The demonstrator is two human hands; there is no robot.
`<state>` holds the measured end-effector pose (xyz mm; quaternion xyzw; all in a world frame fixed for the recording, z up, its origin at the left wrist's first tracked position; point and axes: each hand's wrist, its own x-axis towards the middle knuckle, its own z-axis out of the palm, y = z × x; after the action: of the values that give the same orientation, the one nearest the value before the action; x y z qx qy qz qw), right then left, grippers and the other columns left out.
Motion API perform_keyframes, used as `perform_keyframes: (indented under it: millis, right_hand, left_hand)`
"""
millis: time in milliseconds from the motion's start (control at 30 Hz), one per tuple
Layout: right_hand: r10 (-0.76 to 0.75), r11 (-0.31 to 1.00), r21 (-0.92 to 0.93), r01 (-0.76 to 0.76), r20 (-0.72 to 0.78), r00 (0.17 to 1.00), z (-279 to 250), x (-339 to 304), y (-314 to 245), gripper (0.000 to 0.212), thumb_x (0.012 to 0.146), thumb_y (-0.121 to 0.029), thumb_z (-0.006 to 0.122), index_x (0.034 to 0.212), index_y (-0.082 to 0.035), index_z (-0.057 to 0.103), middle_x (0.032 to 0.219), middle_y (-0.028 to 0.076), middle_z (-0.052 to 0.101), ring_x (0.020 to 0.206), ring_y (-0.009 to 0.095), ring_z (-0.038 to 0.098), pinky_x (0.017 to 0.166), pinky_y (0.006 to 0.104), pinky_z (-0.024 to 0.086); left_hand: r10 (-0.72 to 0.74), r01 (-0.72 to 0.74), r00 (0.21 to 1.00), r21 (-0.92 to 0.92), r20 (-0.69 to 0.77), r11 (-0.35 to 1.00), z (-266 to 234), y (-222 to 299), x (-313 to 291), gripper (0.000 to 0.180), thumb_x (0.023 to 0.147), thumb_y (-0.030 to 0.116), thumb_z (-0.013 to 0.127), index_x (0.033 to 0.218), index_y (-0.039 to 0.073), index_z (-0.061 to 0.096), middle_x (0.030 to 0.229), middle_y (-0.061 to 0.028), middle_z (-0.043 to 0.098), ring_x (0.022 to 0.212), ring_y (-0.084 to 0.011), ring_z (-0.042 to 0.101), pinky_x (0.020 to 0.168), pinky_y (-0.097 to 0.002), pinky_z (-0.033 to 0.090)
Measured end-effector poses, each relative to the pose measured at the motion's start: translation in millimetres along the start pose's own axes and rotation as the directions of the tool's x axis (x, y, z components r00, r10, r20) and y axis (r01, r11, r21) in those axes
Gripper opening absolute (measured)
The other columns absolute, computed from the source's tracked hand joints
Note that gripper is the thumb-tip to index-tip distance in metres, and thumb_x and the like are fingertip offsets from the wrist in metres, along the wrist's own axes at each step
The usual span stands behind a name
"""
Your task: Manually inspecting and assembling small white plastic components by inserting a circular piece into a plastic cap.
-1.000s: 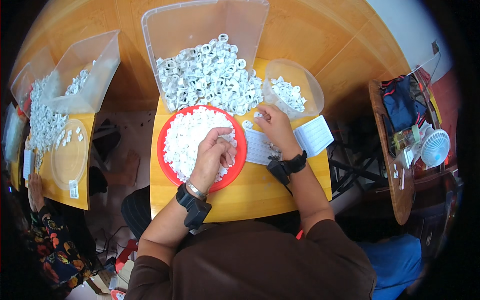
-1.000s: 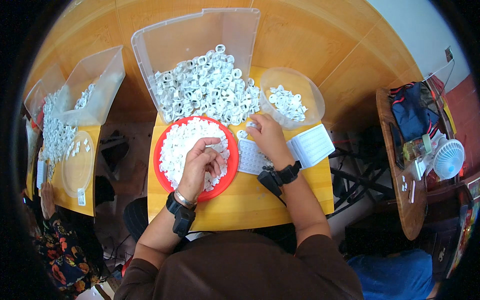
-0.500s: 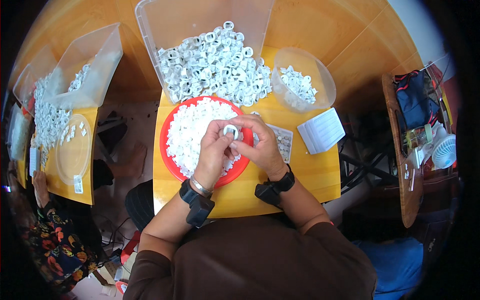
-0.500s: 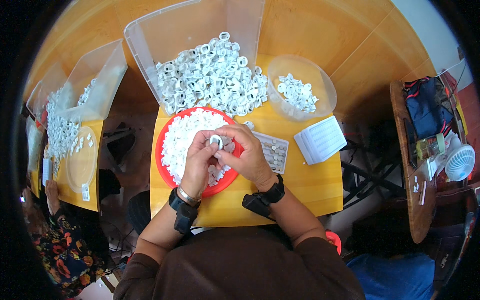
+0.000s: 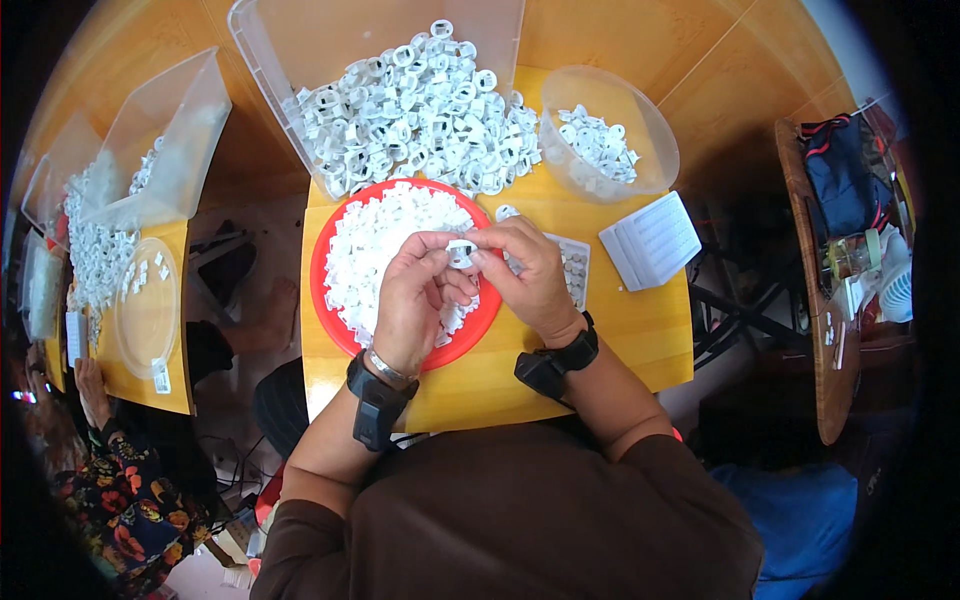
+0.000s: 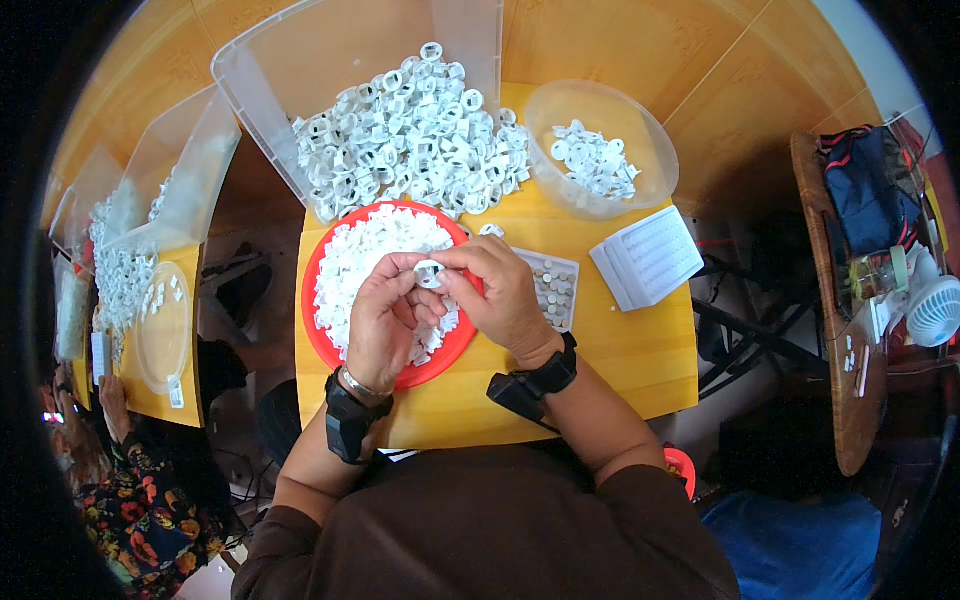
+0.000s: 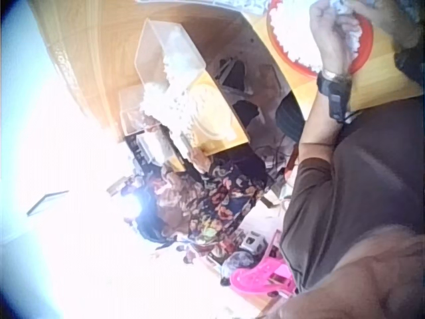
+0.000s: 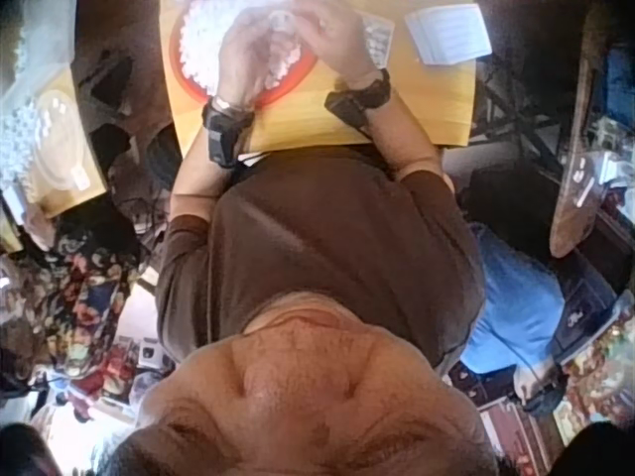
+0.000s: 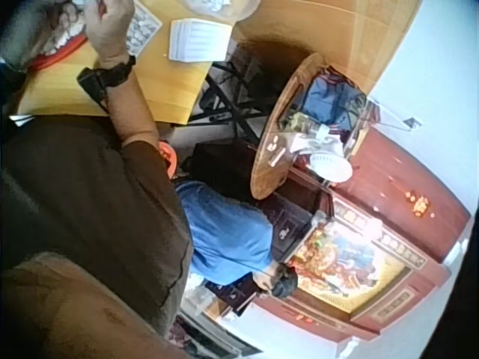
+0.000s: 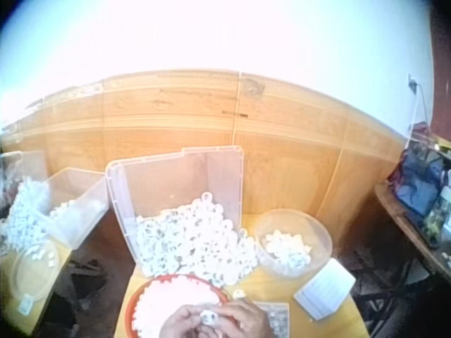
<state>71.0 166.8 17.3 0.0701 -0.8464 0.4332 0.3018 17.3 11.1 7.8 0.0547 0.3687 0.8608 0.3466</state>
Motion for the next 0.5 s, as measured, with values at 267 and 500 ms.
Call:
perform_keyframes:
  millis: [267,500]
  right_hand:
    - [0.040,0.997,0.058,-0.048,0.133,0.990,-3.8,0.0,3.1,0.016,0.081,0.000,0.062,0.096,-0.003,0.067,0.088,0.011,0.063,0.079,0.025,0.060,0.072,0.0333,0.048]
    - [0.055,0.993,0.101,-0.062,0.072,0.996,-4.0,-0.3,1.7,0.018,0.080,-0.002,0.064,0.097,-0.003,0.066,0.087,0.011,0.062,0.080,0.025,0.059,0.072,0.0335,0.048]
  left_hand:
    - [-0.147,0.143,0.988,0.101,0.037,0.985,-3.2,2.5,-0.5,0.019,0.098,0.021,0.044,0.103,0.004,0.050,0.079,-0.0138,0.063,0.062,-0.0164,0.061,0.052,-0.0228,0.049]
    - [-0.127,0.125,0.988,0.036,0.082,0.992,-8.6,-3.0,2.2,0.017,0.099,0.018,0.043,0.107,0.005,0.049,0.081,-0.0124,0.064,0.060,-0.0150,0.059,0.053,-0.0234,0.047]
